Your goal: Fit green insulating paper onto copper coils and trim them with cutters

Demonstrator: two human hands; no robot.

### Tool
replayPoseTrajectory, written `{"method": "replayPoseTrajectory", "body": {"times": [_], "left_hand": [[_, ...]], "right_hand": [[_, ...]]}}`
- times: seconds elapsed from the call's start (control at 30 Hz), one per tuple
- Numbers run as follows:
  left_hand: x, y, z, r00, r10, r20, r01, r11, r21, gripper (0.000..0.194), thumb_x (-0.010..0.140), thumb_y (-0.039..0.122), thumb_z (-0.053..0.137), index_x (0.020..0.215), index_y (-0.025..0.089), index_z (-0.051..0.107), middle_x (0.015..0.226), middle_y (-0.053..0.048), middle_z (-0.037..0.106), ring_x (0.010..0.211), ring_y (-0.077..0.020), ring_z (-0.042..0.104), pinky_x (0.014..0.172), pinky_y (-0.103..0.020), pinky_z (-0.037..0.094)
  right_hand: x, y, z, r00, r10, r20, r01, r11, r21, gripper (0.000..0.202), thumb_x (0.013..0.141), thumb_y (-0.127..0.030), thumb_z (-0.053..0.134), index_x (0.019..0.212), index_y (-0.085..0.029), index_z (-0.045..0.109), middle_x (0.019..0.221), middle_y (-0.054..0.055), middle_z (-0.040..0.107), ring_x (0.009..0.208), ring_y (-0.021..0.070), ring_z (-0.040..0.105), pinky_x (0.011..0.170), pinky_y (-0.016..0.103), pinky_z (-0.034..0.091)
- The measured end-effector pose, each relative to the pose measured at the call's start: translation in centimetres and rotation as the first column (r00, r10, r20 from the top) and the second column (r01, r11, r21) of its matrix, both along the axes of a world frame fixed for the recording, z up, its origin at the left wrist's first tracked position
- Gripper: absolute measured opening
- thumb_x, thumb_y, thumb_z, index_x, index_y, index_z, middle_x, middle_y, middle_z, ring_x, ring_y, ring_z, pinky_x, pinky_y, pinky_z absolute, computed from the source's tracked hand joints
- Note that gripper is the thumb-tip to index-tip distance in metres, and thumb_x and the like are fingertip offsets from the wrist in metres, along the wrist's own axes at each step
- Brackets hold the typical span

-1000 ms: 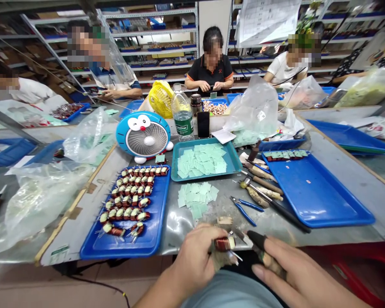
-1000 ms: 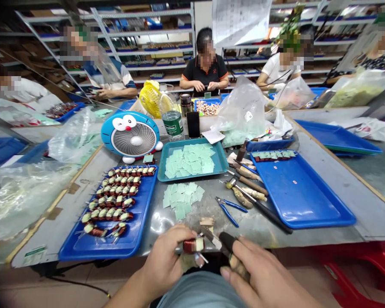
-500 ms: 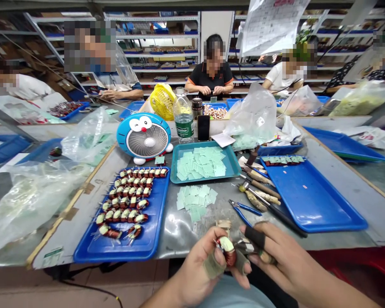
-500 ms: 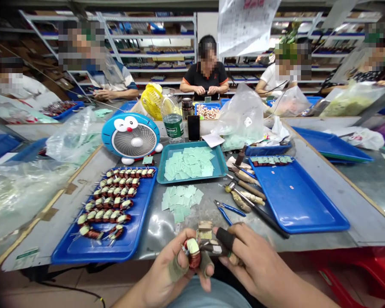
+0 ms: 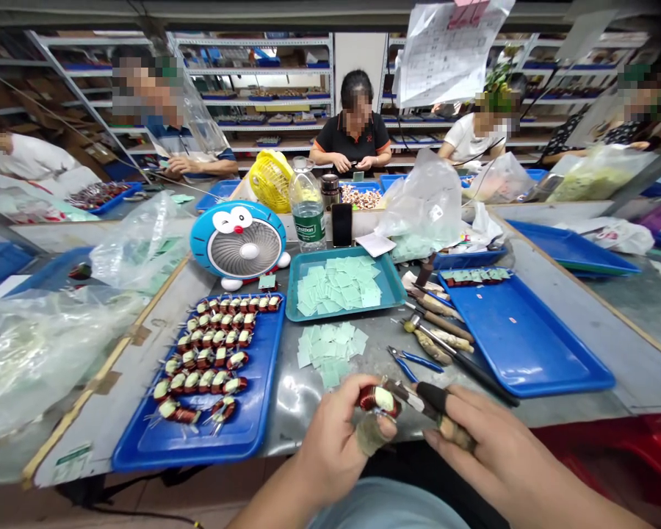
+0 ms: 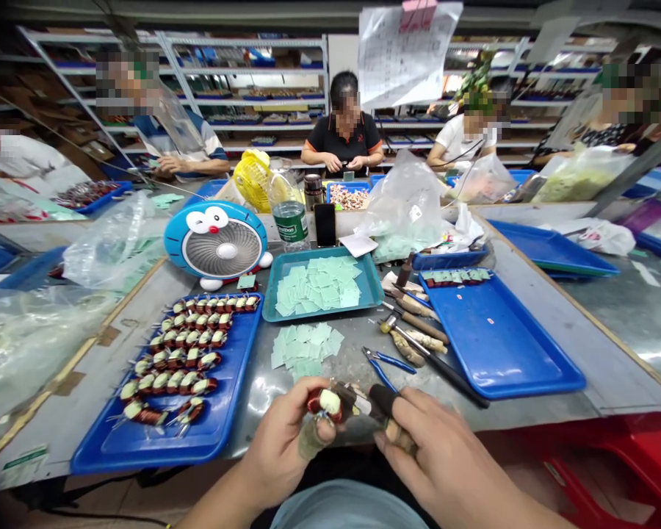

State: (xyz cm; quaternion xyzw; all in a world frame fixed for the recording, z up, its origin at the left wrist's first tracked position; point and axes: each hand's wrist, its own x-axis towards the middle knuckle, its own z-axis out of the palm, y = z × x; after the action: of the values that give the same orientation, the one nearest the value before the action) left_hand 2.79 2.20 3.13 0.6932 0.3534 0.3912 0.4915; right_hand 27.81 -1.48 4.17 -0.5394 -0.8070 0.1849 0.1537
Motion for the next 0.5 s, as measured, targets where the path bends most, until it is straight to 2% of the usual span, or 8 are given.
{"method": "replayPoseTrajectory", "body": {"times": [0.13,0.23,0.3,0.4,0.47,0.5], "left_hand": [[0.6,-0.4,-0.5,0.998,0.052,0.047,-0.053,0.998,0.028,0.031,0.097,0.044,0.063,0.115,0.019,0.056,0.093,-0.006,0.073,0.08,-0.0184,0.067,0.074,-0.028,0.048],[0.8,-0.6,-0.8,0.998,0.055,0.024,-0.057,0.994,0.091,0.027,0.097,0.039,0.062,0.115,0.02,0.056,0.092,-0.005,0.073,0.079,-0.0179,0.067,0.073,-0.027,0.048],[0.9,-0.8,-1.0,0.997,0.073,-0.015,-0.071,0.988,0.135,0.024,0.098,0.036,0.061,0.116,0.02,0.058,0.092,-0.005,0.072,0.079,-0.0181,0.067,0.073,-0.027,0.047],[1.1,-1.3,-1.3,0.991,0.12,-0.064,-0.112,0.986,0.122,0.022,0.098,0.034,0.061,0.115,0.02,0.059,0.09,-0.004,0.071,0.078,-0.0176,0.065,0.073,-0.027,0.046],[1.3,-1.5,-1.3,0.984,0.161,-0.082,-0.154,0.985,0.076,0.02,0.099,0.036,0.059,0.111,0.02,0.061,0.087,-0.003,0.07,0.075,-0.0169,0.063,0.071,-0.026,0.046],[1.3,-1.6,-1.3,0.98,0.176,-0.088,-0.171,0.984,0.058,0.019,0.099,0.036,0.058,0.109,0.02,0.061,0.084,-0.003,0.069,0.073,-0.0166,0.062,0.07,-0.026,0.045]], "right_hand": [[-0.3,-0.3,0.2,0.996,0.0,-0.085,-0.008,0.996,-0.086,0.032,0.1,-0.039,0.049,0.089,-0.01,0.059,0.084,0.005,0.058,0.077,0.0041,0.051,0.068,0.012,0.042],[0.0,-0.7,-0.1,0.999,-0.006,-0.051,0.0,0.992,-0.123,0.036,0.101,-0.041,0.048,0.088,-0.01,0.06,0.086,0.005,0.058,0.077,0.0036,0.051,0.069,0.012,0.042],[0.2,-1.0,-0.4,1.0,0.01,0.004,-0.01,0.995,-0.097,0.035,0.101,-0.04,0.048,0.087,-0.01,0.06,0.086,0.004,0.058,0.077,0.003,0.05,0.069,0.011,0.04],[0.1,-1.3,-0.6,0.997,-0.017,0.074,0.005,0.988,0.155,0.027,0.101,-0.03,0.047,0.087,-0.012,0.062,0.093,0.004,0.058,0.085,0.0052,0.049,0.074,0.015,0.036],[-0.3,-1.3,-0.8,0.993,-0.07,0.095,0.033,0.938,0.346,0.023,0.101,-0.022,0.044,0.092,-0.014,0.063,0.101,0.004,0.059,0.092,0.0085,0.047,0.082,0.019,0.034],[-0.5,-1.2,-0.8,0.991,-0.087,0.099,0.041,0.917,0.397,0.023,0.101,-0.02,0.042,0.096,-0.016,0.064,0.105,0.004,0.059,0.095,0.0097,0.046,0.085,0.021,0.033]]}}
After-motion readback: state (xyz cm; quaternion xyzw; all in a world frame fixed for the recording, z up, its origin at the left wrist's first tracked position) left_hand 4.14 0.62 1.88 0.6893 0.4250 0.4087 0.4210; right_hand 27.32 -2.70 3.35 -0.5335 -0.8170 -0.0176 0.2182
